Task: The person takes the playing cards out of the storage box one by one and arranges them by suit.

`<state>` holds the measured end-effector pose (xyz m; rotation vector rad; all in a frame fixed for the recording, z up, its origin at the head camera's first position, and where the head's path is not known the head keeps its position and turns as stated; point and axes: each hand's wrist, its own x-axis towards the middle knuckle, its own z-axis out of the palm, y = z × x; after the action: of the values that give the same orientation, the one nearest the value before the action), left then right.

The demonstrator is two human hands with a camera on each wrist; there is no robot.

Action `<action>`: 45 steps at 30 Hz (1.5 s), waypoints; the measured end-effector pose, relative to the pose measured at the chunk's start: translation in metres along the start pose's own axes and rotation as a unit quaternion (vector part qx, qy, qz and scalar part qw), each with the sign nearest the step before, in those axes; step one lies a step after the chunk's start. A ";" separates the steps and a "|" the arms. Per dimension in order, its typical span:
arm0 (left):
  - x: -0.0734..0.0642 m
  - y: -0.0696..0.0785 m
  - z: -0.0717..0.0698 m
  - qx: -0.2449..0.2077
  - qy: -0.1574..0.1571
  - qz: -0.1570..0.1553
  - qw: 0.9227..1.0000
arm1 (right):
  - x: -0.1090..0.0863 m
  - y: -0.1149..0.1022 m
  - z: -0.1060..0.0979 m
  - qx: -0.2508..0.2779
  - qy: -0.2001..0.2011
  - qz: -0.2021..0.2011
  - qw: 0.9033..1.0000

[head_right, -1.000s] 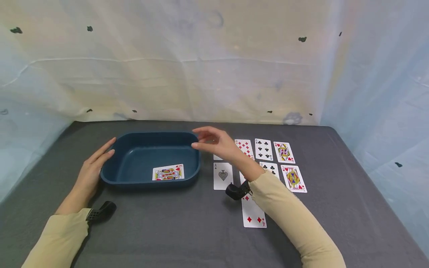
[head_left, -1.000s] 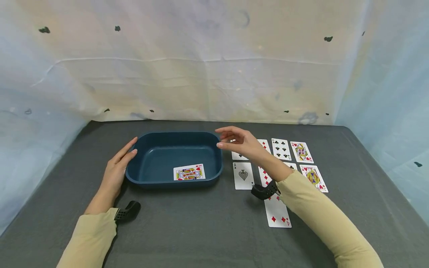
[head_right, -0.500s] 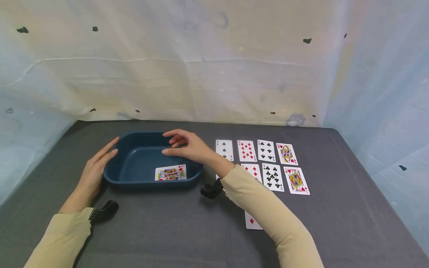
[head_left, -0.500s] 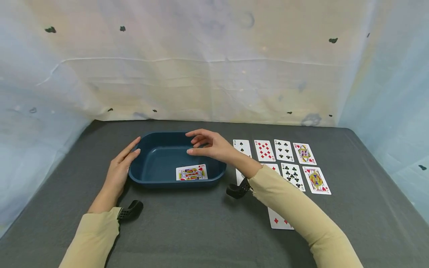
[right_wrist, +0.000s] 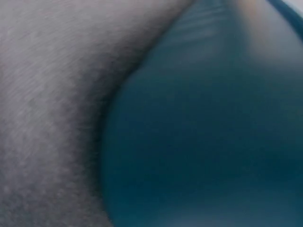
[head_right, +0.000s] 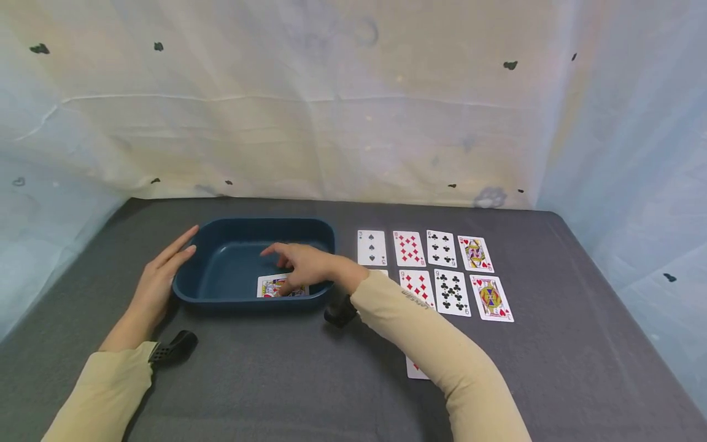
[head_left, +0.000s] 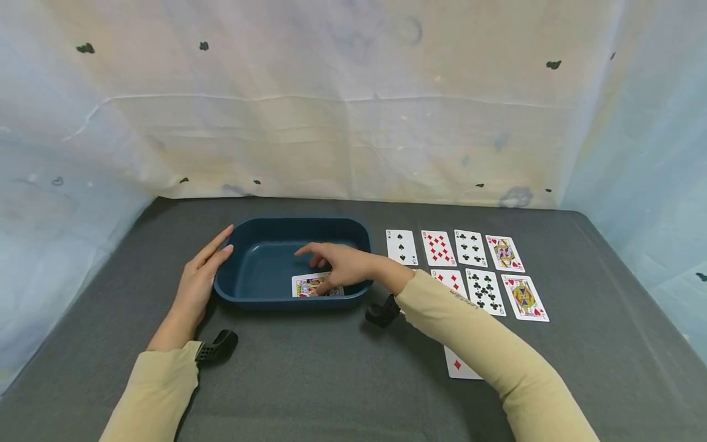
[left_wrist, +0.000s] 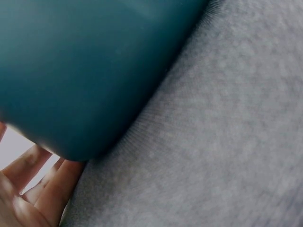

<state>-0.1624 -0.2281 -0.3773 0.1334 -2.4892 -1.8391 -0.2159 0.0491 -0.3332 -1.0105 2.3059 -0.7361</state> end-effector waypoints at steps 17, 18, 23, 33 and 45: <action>0.000 0.000 0.001 -0.001 0.007 -0.004 1.000 | 0.000 -0.007 0.008 -0.128 0.006 0.070 0.989; 0.001 0.000 0.000 0.000 0.007 -0.004 1.000 | 0.000 -0.007 0.008 -0.125 0.008 0.070 0.990; 0.001 0.000 0.000 0.005 0.007 -0.005 1.000 | 0.000 -0.007 0.008 -0.119 0.019 0.062 0.991; 0.000 0.002 0.001 -0.001 0.004 -0.005 1.000 | -0.002 -0.004 0.008 -0.043 0.032 0.033 0.998; 0.001 0.001 0.001 -0.004 0.004 -0.006 1.000 | -0.007 -0.001 0.003 0.142 0.191 -0.020 0.971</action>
<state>-0.1630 -0.2272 -0.3768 0.1566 -2.4811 -1.8479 -0.2093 0.0525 -0.3333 -0.8414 2.4011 -1.3342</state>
